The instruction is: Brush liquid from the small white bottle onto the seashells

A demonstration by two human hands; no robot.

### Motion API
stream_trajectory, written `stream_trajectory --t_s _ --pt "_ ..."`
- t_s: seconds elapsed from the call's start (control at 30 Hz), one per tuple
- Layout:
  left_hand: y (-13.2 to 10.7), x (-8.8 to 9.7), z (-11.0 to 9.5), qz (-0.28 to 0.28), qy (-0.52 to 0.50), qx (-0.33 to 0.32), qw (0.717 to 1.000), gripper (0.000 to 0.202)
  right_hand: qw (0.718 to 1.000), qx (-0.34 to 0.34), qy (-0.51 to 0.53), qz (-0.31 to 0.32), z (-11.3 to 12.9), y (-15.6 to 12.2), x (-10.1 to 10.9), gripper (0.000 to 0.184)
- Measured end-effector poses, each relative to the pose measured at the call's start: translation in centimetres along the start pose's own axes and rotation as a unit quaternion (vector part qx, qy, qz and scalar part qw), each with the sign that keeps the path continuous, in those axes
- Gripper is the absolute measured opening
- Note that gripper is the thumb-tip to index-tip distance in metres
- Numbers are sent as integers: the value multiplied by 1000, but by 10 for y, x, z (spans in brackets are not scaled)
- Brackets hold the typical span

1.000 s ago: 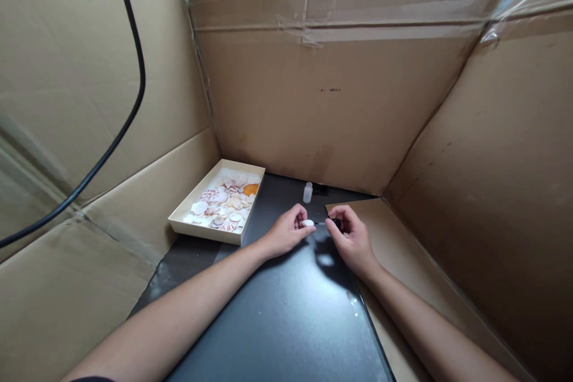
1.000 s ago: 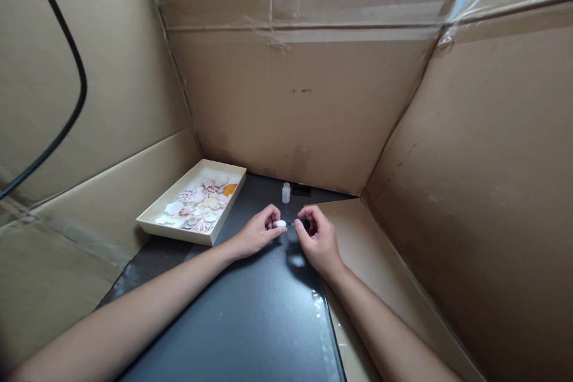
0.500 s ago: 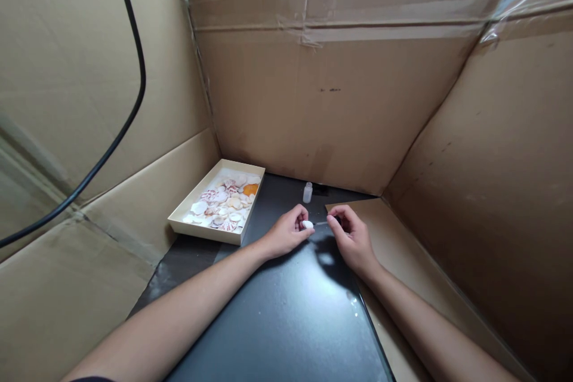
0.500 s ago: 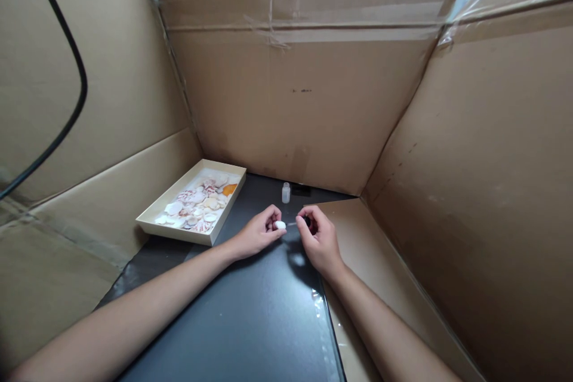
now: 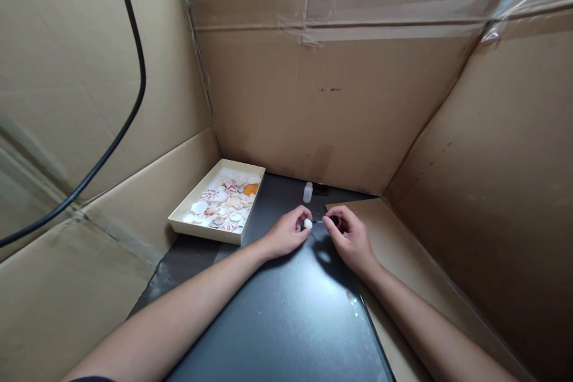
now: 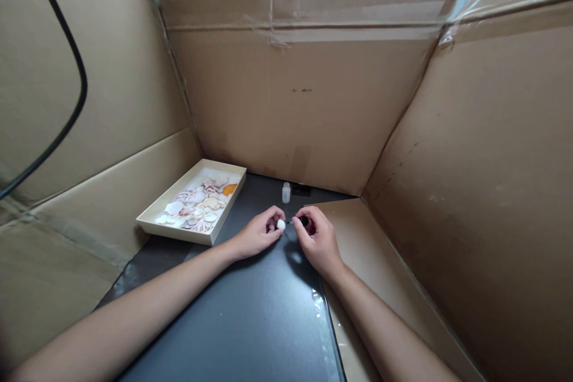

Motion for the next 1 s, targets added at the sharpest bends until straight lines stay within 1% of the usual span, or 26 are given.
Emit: stream_trajectory --t_s 0.1,0.17,0.27,0.33,0.43,0.5,0.57,0.63,0.7,0.77,0.9,1.0 --pt "0 0 0 -1 5 -5 1000 17 999 -7 34 13 -1 0 -1 17" --pt "0 0 -1 -5 -3 -6 1000 19 999 -15 37 26 -3 0 -3 16" --pt "1 1 -1 -14 -12 -5 1000 21 999 -27 21 13 -6 0 -3 17" --pt "1 2 -1 -20 -12 -4 1000 20 999 -38 37 5 -8 1 -2 19" --pt "1 4 0 -29 -12 -1 999 19 996 -52 68 19 -12 2 -4 21" --pt "1 5 0 -40 -13 2 999 20 997 -57 53 14 -13 3 -3 20" --pt "1 6 0 -51 -16 6 999 20 998 -54 33 -8 -13 3 -2 19" --pt "1 7 0 -57 -20 5 998 19 998 -49 40 -16 -12 3 -1 19" --pt "1 7 0 -61 -20 -2 998 18 997 -44 62 -2 -11 3 -2 19" --pt "1 7 1 -64 -13 -10 998 18 997 -36 62 10 -10 2 -3 19" --pt "2 7 4 -65 11 -20 998 20 999 -31 30 -10 -10 2 -1 18" --pt "1 6 4 -67 8 -12 998 21 998 -35 49 8 -10 2 -2 19"
Point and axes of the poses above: each hand's wrist, its own y-axis towards the middle knuckle, its own x-axis out of the back of the hand, z = x × y, the point moved 5 cm from there along y, towards the middle knuckle, and after that the axes turned 12 degrees about -x, right-handed, at the moved point
